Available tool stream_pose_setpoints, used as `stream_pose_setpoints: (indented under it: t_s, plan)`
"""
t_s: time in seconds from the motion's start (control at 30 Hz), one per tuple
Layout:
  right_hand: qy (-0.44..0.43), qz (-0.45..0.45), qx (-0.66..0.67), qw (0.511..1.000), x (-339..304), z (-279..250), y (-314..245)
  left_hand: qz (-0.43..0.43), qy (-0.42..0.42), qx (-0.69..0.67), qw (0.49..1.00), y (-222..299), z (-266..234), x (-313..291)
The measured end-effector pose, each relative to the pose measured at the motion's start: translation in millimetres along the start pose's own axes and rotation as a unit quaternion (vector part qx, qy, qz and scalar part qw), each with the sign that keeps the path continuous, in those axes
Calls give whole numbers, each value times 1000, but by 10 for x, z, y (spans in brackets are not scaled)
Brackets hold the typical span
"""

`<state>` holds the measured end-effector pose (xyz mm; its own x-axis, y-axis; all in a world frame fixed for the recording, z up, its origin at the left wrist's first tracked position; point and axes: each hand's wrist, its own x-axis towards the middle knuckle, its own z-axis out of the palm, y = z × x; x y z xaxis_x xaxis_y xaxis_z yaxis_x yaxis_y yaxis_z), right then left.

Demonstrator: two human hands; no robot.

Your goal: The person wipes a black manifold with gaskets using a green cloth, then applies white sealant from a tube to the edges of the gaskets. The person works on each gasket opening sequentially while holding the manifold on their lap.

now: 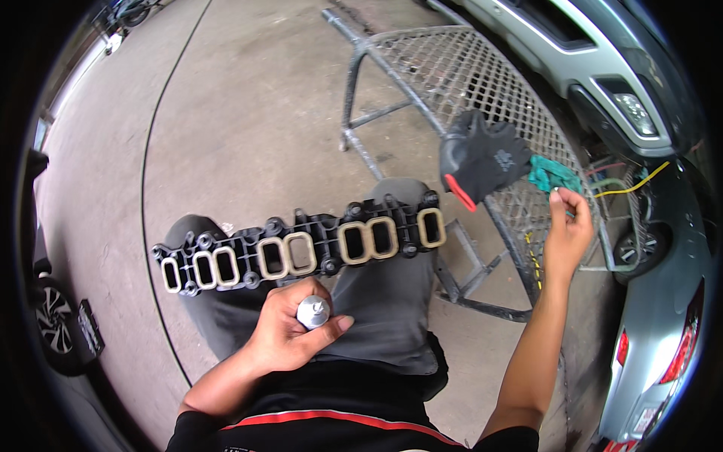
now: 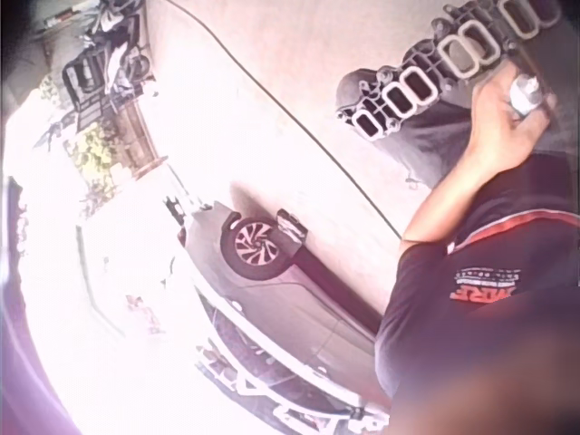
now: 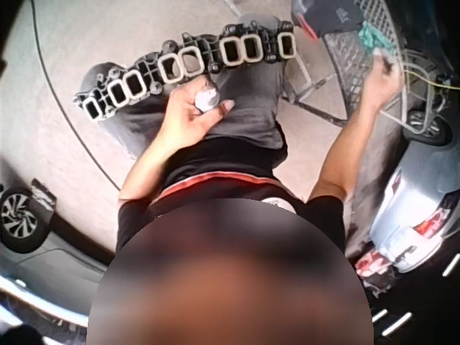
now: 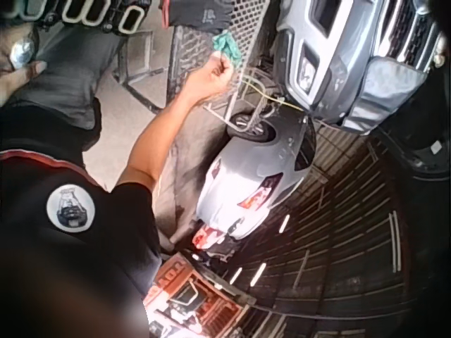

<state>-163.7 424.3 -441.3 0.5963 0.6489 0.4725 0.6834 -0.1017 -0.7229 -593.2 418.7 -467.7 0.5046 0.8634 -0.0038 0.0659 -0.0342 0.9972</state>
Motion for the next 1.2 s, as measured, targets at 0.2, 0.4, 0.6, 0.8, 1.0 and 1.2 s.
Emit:
stream_pose_setpoints:
  t_s: [0.2,0.4,0.6,0.8,1.0,1.2]
  plan:
    - [-380,-71,335,859,-1750,507,-1380,-1,73,32,997,-92,-36,-122]
    - [-427,-40,380,820,-2023,810,-1626,52,103,66,991,-209,-30,-178]
    - [-445,7,402,800,-2074,824,-1550,49,94,73,992,-269,-39,-173]
    - [-447,-10,399,801,-2026,856,-1514,43,78,83,993,-272,-65,-151]
    - [-444,-56,361,818,-1972,864,-1503,32,84,69,994,-275,-42,-136]
    - [-453,-87,333,822,-1877,858,-1516,11,78,67,995,-249,-32,-132]
